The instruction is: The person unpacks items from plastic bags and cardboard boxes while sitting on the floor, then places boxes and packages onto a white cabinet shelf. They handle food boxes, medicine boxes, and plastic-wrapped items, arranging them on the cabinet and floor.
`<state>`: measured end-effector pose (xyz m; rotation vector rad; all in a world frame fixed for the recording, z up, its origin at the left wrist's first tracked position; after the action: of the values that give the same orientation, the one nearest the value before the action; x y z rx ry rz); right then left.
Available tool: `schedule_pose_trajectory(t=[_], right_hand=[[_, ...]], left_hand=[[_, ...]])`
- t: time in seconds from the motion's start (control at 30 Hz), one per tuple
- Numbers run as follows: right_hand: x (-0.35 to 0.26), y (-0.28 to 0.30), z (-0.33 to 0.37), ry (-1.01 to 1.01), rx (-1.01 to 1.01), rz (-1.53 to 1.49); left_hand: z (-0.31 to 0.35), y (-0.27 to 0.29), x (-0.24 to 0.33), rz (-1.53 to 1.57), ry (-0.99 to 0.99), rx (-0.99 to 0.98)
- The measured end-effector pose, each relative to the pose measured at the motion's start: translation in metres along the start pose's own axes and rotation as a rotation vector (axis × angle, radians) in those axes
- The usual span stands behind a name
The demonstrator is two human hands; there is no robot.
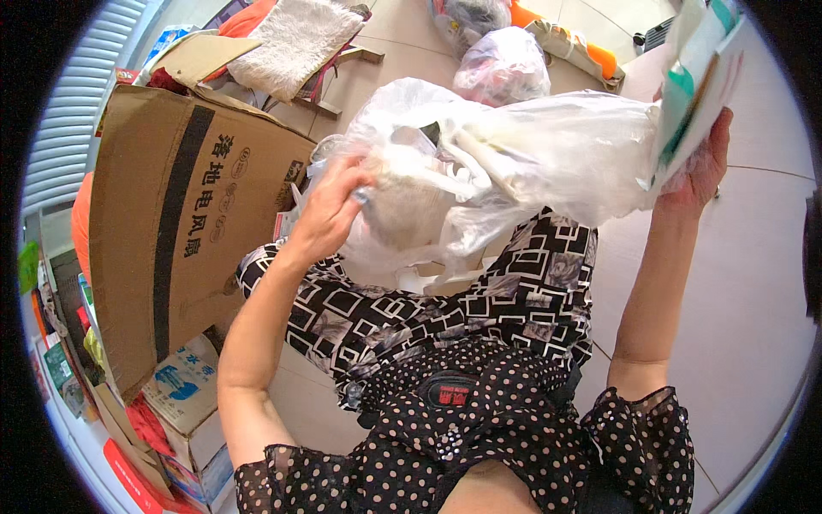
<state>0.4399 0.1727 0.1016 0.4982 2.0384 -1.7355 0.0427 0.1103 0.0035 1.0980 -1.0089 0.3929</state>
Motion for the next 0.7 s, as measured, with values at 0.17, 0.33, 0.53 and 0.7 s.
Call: schedule_pose_trajectory(t=[0.17,0.33,0.53,0.7], right_hand=[[0.008,-0.018,-0.003,-0.009,-0.103,-0.019],[0.046,-0.010,0.017,-0.086,0.032,0.057],[0.109,-0.005,0.020,-0.244,0.057,0.001],[0.122,-0.002,0.013,-0.284,0.088,-0.003]], left_hand=[[0.055,0.004,-0.035,1.151,0.126,0.286],[0.084,0.040,-0.072,1.416,0.108,0.830],[0.103,0.056,-0.092,1.389,0.127,1.037],[0.110,0.050,-0.094,1.374,0.132,1.075]])
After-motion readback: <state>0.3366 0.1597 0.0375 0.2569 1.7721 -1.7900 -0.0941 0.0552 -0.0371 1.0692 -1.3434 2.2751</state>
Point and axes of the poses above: each hand's wrist, its own z-axis away from the middle knuckle, its own y-axis out of the back of the hand, x = y × z, the point moved 8 cm from there along -z, towards the middle knuckle, and after that the axes turned 6 degrees about -x, right-handed, at the moved point
